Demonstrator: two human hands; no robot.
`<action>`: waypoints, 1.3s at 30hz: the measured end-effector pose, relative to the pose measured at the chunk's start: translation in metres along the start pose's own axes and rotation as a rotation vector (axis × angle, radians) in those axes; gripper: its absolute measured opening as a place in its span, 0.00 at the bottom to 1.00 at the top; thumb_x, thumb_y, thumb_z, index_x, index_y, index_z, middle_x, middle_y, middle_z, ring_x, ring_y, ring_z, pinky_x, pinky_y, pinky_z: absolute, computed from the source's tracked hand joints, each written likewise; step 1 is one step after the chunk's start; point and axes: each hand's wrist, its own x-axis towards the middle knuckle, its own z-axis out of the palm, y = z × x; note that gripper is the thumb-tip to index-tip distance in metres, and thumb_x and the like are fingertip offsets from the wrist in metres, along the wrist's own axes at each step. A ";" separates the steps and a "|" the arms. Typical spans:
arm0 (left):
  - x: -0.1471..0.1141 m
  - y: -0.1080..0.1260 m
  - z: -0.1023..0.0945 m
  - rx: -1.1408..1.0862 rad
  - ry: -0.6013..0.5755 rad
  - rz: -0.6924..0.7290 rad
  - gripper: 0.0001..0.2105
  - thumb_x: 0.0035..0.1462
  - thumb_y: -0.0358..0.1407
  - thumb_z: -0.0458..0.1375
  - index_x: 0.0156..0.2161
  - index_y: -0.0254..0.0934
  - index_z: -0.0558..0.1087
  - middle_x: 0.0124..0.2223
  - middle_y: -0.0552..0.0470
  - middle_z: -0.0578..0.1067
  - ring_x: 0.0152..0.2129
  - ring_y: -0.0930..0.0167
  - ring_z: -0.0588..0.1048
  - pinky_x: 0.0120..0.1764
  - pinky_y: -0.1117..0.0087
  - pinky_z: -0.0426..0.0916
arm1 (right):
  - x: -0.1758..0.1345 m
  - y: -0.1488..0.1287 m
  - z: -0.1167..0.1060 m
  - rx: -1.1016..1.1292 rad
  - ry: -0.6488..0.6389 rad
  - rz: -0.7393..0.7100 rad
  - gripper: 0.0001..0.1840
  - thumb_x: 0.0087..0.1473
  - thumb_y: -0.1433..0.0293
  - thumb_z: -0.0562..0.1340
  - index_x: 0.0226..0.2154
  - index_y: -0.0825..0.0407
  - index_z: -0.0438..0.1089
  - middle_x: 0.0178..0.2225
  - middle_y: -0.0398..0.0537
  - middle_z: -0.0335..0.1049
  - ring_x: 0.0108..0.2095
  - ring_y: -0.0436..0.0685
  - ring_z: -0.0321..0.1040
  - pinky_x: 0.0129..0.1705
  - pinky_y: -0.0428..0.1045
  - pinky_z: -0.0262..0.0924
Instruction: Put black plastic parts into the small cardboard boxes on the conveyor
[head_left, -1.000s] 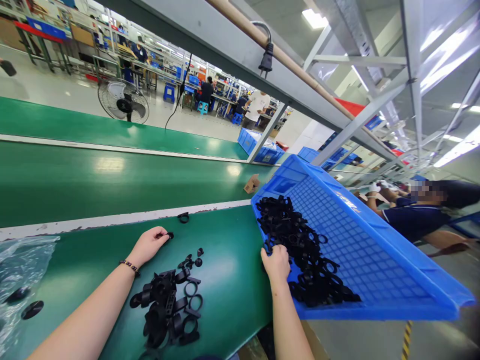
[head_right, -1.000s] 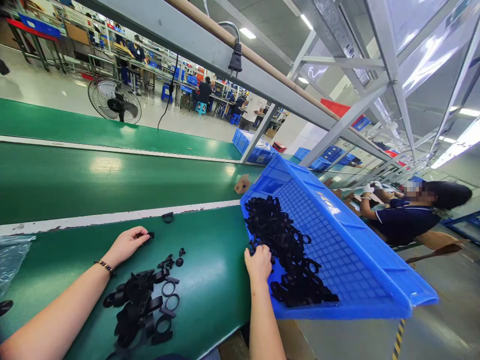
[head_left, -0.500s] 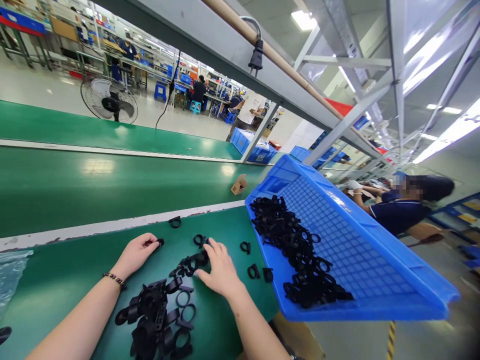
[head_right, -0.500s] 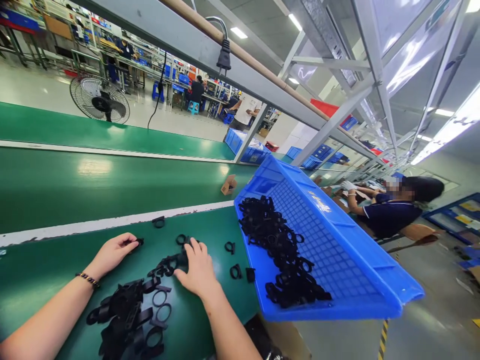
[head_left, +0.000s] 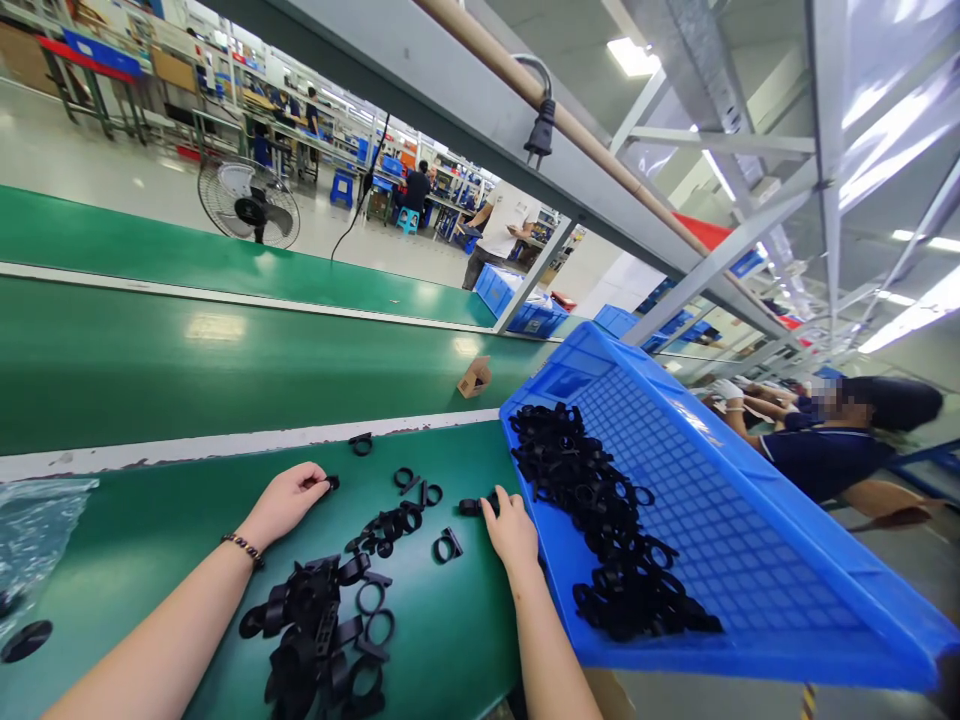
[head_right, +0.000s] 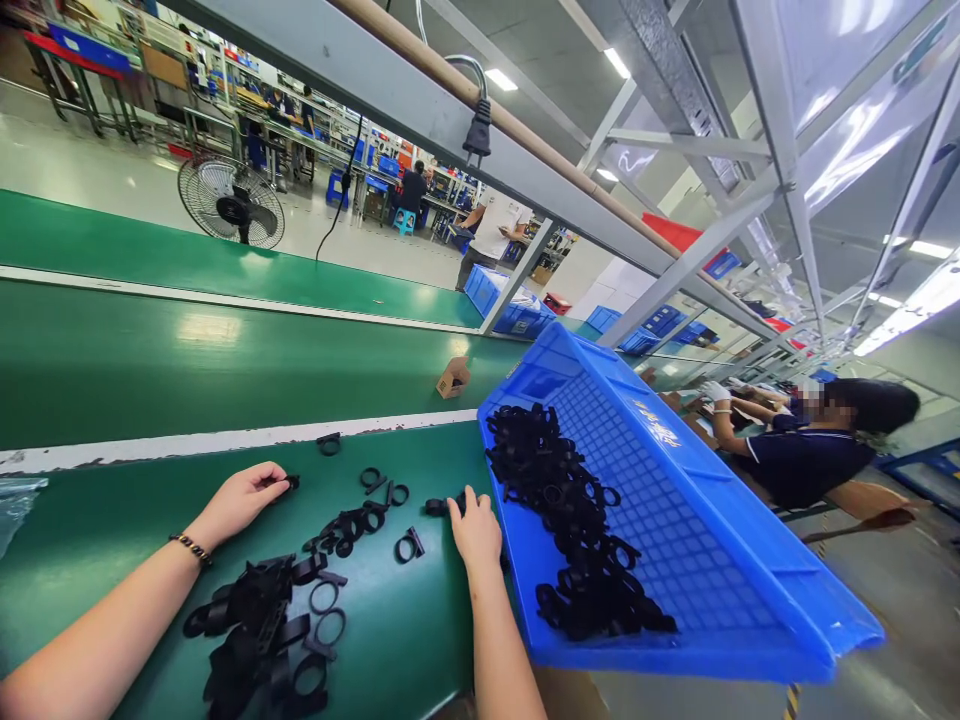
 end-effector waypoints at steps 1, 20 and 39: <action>0.000 0.000 0.000 -0.005 0.002 0.003 0.10 0.47 0.43 0.50 0.25 0.38 0.65 0.22 0.58 0.65 0.20 0.74 0.63 0.25 0.75 0.57 | 0.005 -0.007 0.000 0.024 -0.005 -0.029 0.22 0.54 0.57 0.46 0.46 0.50 0.61 0.39 0.51 0.62 0.34 0.53 0.65 0.33 0.46 0.56; 0.004 0.002 -0.003 -0.023 0.114 0.052 0.08 0.46 0.37 0.50 0.22 0.36 0.65 0.24 0.56 0.67 0.22 0.73 0.64 0.27 0.74 0.57 | 0.043 -0.166 -0.043 0.194 0.098 -0.793 0.12 0.52 0.72 0.50 0.33 0.50 0.68 0.37 0.49 0.64 0.38 0.54 0.60 0.40 0.48 0.54; 0.010 0.006 0.001 -0.001 0.111 -0.004 0.11 0.48 0.42 0.49 0.23 0.38 0.64 0.25 0.55 0.68 0.24 0.71 0.66 0.28 0.72 0.59 | 0.168 -0.155 -0.038 0.019 0.267 -0.636 0.16 0.53 0.74 0.47 0.32 0.55 0.70 0.42 0.51 0.63 0.40 0.55 0.58 0.42 0.49 0.52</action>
